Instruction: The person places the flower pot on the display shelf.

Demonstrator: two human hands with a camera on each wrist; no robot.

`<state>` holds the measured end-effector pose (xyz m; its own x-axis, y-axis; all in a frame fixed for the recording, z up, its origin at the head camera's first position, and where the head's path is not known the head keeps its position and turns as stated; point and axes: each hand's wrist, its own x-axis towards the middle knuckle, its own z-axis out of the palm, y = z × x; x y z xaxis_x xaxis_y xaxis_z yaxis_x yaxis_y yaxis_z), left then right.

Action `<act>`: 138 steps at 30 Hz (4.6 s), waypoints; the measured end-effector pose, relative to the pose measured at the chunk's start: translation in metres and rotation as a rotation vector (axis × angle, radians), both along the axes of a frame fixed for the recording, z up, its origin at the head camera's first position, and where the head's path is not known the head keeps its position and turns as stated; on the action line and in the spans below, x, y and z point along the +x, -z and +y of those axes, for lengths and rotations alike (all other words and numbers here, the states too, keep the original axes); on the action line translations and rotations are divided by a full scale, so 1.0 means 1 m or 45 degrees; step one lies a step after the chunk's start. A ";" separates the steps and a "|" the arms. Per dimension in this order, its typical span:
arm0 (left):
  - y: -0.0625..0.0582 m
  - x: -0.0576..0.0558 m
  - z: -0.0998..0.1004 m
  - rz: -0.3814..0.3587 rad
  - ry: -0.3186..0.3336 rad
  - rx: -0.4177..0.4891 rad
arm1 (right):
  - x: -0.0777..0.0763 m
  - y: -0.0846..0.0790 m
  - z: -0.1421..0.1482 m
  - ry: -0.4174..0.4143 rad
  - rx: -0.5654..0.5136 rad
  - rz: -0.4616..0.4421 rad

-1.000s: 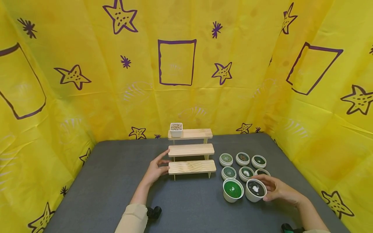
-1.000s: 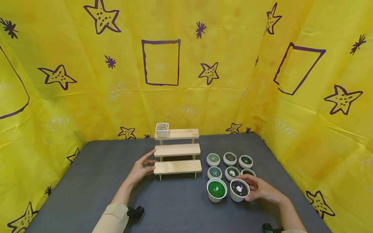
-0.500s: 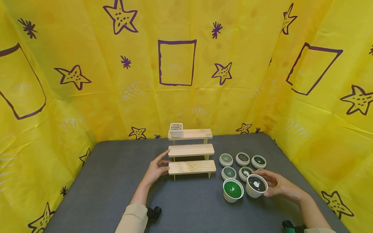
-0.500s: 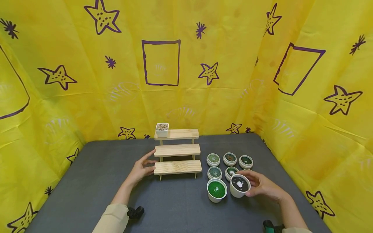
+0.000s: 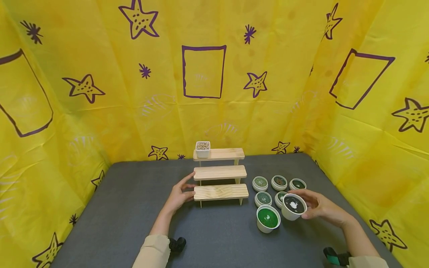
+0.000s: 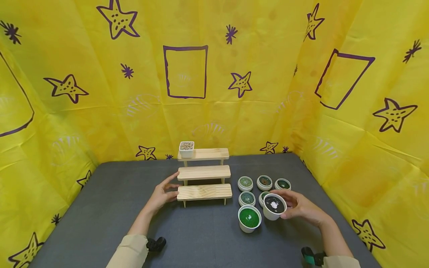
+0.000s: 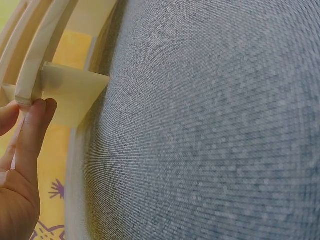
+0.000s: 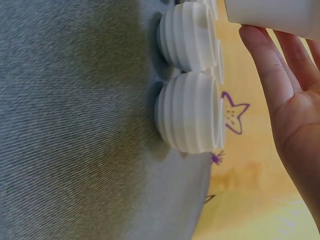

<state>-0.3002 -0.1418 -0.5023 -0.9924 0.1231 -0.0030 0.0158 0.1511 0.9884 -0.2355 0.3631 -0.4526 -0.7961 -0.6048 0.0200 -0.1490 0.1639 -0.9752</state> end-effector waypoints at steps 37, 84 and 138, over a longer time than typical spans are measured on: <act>0.000 0.000 -0.001 -0.006 -0.003 0.034 | -0.055 -0.041 -0.067 0.089 0.211 0.160; -0.001 0.000 -0.002 -0.024 0.009 0.006 | -0.131 -0.087 -0.192 0.287 0.124 0.135; -0.001 -0.001 0.000 -0.018 -0.022 -0.022 | -0.154 -0.083 -0.240 0.359 0.045 0.056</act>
